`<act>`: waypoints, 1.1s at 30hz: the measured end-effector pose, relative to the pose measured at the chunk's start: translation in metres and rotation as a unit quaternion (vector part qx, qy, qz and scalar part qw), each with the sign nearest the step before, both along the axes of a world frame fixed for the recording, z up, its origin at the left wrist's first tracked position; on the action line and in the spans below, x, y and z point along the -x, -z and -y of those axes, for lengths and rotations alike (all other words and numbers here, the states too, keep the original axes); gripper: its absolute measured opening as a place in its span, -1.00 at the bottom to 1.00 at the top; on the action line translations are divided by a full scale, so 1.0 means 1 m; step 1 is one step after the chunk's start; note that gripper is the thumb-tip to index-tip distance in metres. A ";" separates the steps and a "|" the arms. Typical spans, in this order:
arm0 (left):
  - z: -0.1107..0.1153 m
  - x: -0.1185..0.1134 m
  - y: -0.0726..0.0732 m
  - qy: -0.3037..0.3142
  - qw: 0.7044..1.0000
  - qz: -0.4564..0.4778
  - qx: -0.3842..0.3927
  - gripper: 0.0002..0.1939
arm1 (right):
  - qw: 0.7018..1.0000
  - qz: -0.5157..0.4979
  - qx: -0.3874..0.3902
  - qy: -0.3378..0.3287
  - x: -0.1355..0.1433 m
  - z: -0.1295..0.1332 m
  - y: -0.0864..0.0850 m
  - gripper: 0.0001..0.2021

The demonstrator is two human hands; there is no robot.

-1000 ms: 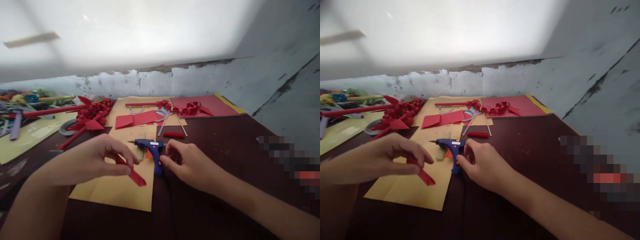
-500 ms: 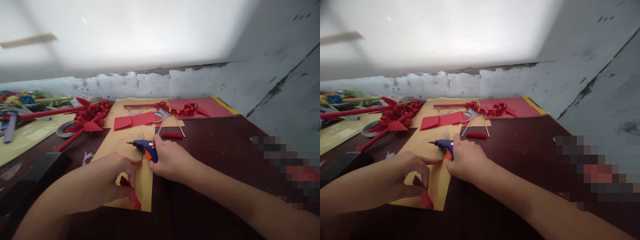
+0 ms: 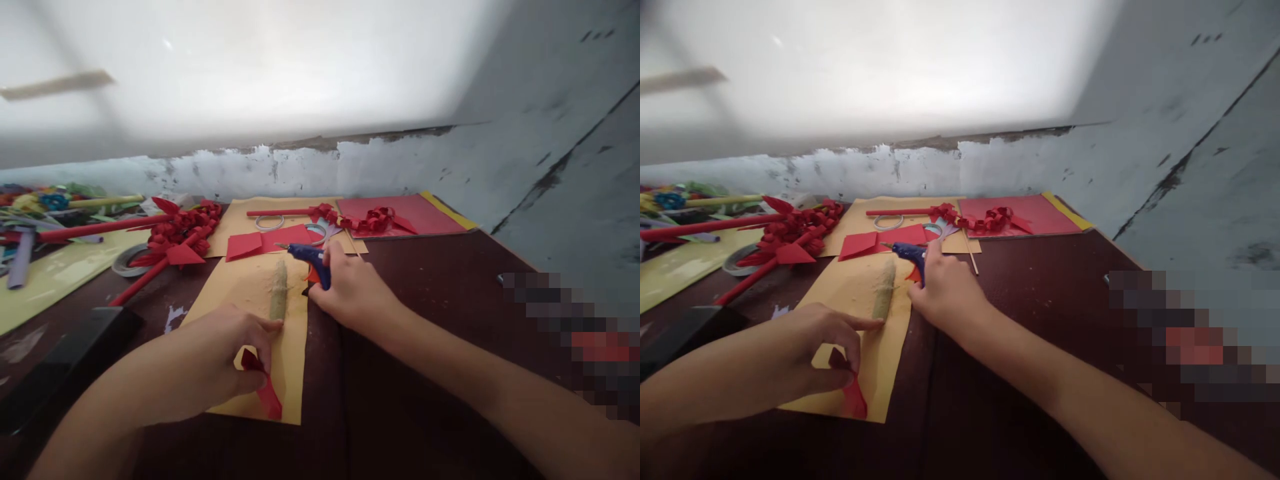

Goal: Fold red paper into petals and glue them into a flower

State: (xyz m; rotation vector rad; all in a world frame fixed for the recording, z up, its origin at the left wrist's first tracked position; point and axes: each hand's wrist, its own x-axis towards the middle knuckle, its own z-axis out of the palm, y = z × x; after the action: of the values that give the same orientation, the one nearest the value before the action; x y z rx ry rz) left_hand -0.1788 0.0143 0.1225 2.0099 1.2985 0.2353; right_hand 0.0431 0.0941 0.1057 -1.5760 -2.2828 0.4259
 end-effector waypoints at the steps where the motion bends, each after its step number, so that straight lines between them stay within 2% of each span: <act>1: -0.001 0.001 -0.001 0.000 1.000 0.000 0.002 -0.85 | 1.000 -0.014 -0.007 0.014 -0.005 -0.004 -0.003 -0.60; 4: -0.007 0.002 -0.006 -0.009 1.000 -0.002 -0.003 -0.87 | 0.997 -0.065 -0.004 0.041 -0.023 -0.012 -0.008 -0.67; 7: -0.016 0.001 -0.009 -0.034 0.999 0.033 0.002 -0.89 | 0.989 -0.135 0.035 0.053 -0.043 -0.016 -0.009 -0.68; 11: -0.026 -0.001 -0.003 -0.138 0.982 0.123 -0.029 -0.77 | 0.963 -0.254 0.059 0.074 -0.068 -0.016 -0.008 -0.60; 15: -0.032 -0.010 0.005 -0.248 0.957 0.130 -0.080 -0.68 | 0.869 -0.462 0.143 0.104 -0.086 -0.008 -0.008 -0.61; 17: -0.034 -0.017 0.009 -0.289 0.942 0.141 -0.101 -0.72 | 0.838 -0.509 0.167 0.107 -0.092 -0.002 -0.008 -0.68; 20: -0.035 -0.031 0.013 -0.319 0.923 0.180 -0.116 -0.81 | 0.809 -0.538 0.204 0.118 -0.097 0.008 -0.007 -0.78; 23: -0.037 -0.040 0.018 -0.329 0.913 0.210 -0.119 -0.84 | 0.775 -0.563 0.260 0.119 -0.098 0.014 -0.007 -0.75; 27: -0.039 -0.043 0.024 -0.338 0.904 0.228 -0.126 -0.80 | 0.770 -0.560 0.289 0.098 -0.095 0.018 -0.003 -0.73; 33: -0.037 -0.044 0.027 -0.350 0.901 0.224 -0.125 -0.79 | 0.747 -0.589 0.307 0.033 -0.090 0.027 0.010 -0.77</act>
State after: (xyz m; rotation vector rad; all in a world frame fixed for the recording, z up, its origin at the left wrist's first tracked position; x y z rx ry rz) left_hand -0.1348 0.0518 0.0951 1.4553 1.6780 1.1798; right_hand 0.1331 0.0672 0.0954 -1.0048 -1.0883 1.6906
